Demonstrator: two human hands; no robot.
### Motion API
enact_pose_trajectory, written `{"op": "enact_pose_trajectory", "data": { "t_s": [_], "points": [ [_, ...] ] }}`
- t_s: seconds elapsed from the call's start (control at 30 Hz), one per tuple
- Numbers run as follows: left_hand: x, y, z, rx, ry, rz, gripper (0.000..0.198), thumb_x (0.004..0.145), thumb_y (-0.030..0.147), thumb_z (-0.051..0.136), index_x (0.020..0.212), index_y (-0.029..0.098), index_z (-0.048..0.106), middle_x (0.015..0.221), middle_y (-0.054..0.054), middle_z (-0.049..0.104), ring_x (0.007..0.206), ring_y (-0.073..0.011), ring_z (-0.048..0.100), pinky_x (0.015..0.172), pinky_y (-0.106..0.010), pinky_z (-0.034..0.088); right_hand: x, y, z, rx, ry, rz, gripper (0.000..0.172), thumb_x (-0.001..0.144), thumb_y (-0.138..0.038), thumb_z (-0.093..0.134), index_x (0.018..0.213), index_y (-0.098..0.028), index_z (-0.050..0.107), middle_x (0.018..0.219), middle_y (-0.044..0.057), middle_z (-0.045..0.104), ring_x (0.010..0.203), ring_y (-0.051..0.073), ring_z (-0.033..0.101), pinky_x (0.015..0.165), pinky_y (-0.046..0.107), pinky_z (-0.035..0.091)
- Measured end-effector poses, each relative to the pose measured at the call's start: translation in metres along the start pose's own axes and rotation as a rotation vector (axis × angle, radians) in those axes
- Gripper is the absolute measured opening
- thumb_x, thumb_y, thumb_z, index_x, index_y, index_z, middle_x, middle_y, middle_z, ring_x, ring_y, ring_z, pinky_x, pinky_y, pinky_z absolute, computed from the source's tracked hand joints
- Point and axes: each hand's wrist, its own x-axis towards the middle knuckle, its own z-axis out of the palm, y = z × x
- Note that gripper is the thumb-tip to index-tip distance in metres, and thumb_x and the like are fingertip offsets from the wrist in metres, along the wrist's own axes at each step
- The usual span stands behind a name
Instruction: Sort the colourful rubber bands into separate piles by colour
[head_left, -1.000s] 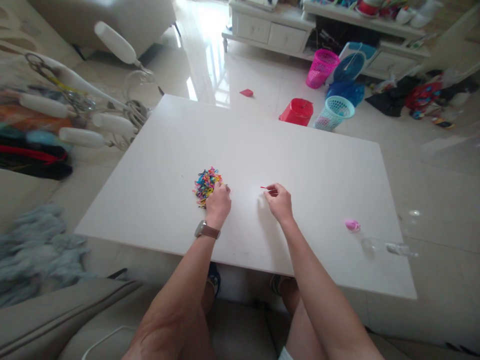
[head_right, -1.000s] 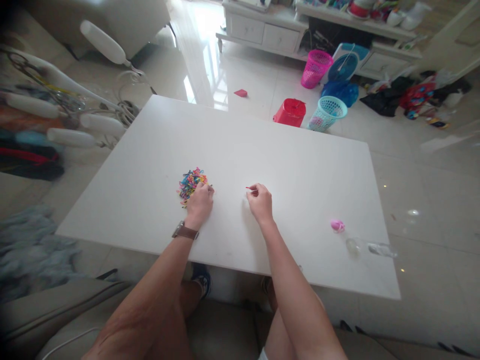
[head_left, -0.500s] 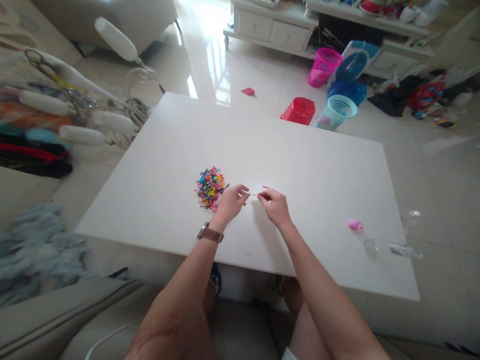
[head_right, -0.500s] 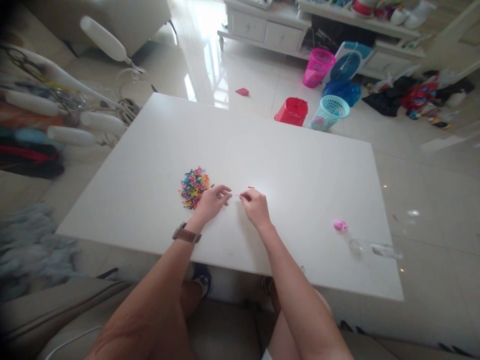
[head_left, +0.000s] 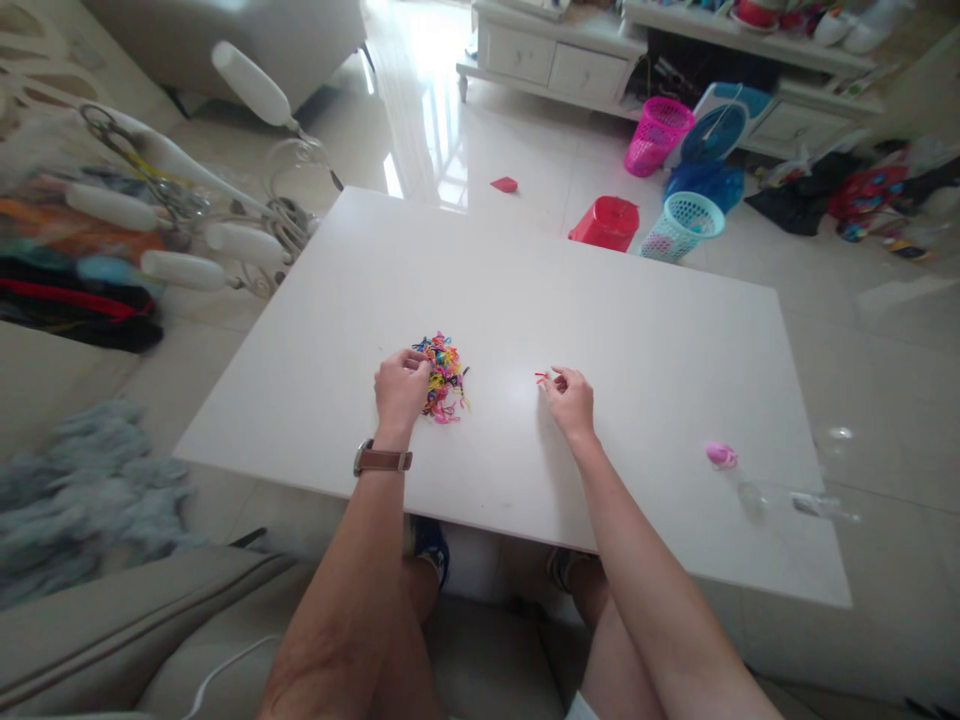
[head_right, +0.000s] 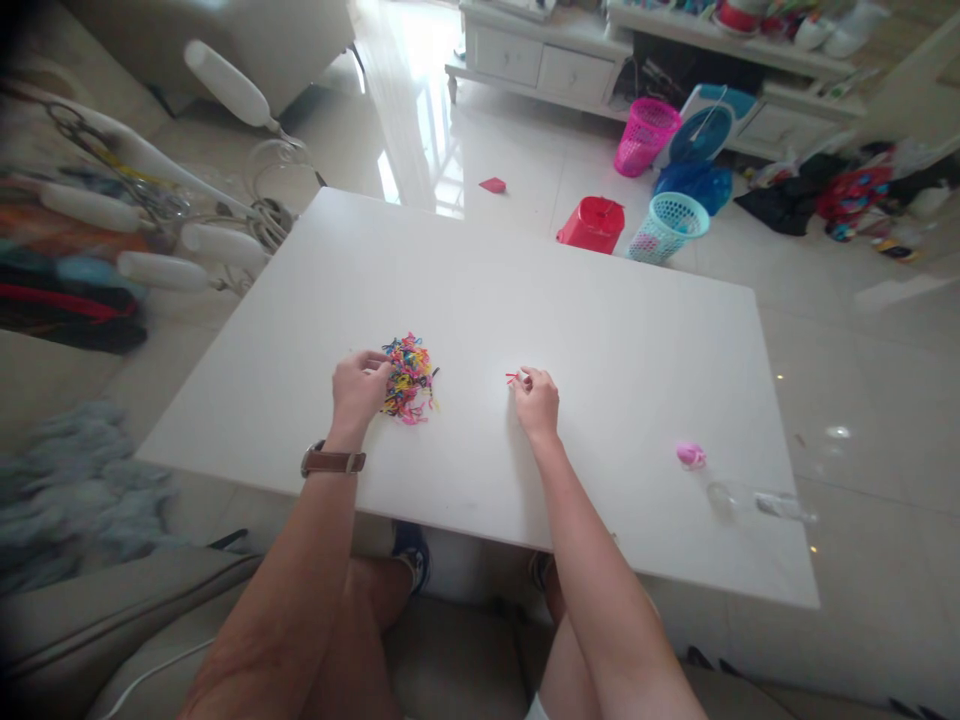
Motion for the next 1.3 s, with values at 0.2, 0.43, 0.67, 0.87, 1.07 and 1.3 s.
{"op": "enact_pose_trajectory", "data": {
  "t_s": [0.2, 0.43, 0.67, 0.87, 1.07, 1.3],
  "points": [
    [-0.01, -0.003, 0.015, 0.148, -0.315, 0.158, 0.015, 0.08, 0.02, 0.065, 0.086, 0.019, 0.08, 0.09, -0.006, 0.08, 0.084, -0.0194, 0.073, 0.078, -0.026, 0.052, -0.018, -0.031, -0.024, 0.043, -0.034, -0.091, 0.022, 0.085, -0.03, 0.062, 0.101, -0.019, 0.072, 0.09, 0.007, 0.07, 0.08, 0.02, 0.065, 0.081, 0.037, 0.056],
    [-0.022, -0.007, 0.043, 0.366, -0.313, 0.181, 0.012, 0.078, 0.019, 0.069, 0.085, 0.022, 0.079, 0.096, -0.013, 0.08, 0.093, -0.0275, 0.074, 0.085, -0.034, 0.054, -0.04, -0.053, -0.041, 0.086, -0.076, -0.099, 0.016, 0.084, -0.028, 0.06, 0.093, -0.02, 0.07, 0.094, 0.008, 0.074, 0.08, 0.021, 0.067, 0.082, 0.037, 0.056],
    [-0.026, -0.002, 0.049, 0.457, -0.307, 0.127, 0.016, 0.08, 0.018, 0.065, 0.09, 0.019, 0.077, 0.1, -0.021, 0.077, 0.099, -0.0353, 0.074, 0.086, -0.042, 0.055, -0.041, -0.062, -0.049, 0.125, -0.062, -0.081, 0.014, 0.084, -0.028, 0.06, 0.091, -0.021, 0.07, 0.091, 0.007, 0.075, 0.081, 0.021, 0.067, 0.082, 0.036, 0.056],
    [-0.024, 0.007, 0.043, 0.452, -0.284, 0.164, 0.01, 0.082, 0.018, 0.062, 0.083, 0.018, 0.072, 0.101, -0.021, 0.076, 0.101, -0.0361, 0.073, 0.087, -0.043, 0.054, -0.038, -0.065, -0.059, 0.127, -0.041, -0.085, 0.013, 0.084, -0.028, 0.06, 0.088, -0.02, 0.07, 0.086, 0.007, 0.072, 0.08, 0.021, 0.067, 0.08, 0.035, 0.056],
    [-0.037, 0.028, 0.052, -0.151, -0.53, 0.225, 0.005, 0.087, 0.019, 0.062, 0.085, 0.017, 0.066, 0.085, -0.007, 0.075, 0.059, -0.0141, 0.067, 0.059, -0.025, 0.049, -0.037, -0.055, -0.061, 0.146, -0.138, -0.085, 0.015, 0.084, -0.029, 0.06, 0.088, -0.021, 0.072, 0.09, 0.006, 0.076, 0.075, 0.019, 0.067, 0.077, 0.035, 0.058],
    [-0.055, 0.039, 0.074, -0.545, -0.794, 0.208, 0.015, 0.08, 0.026, 0.077, 0.082, 0.016, 0.067, 0.07, -0.003, 0.071, 0.064, -0.0137, 0.069, 0.063, -0.025, 0.053, -0.034, -0.045, -0.042, 0.265, -0.339, -0.107, 0.016, 0.085, -0.029, 0.065, 0.093, -0.023, 0.077, 0.091, 0.004, 0.08, 0.085, 0.02, 0.074, 0.085, 0.036, 0.058]
  ]
}}
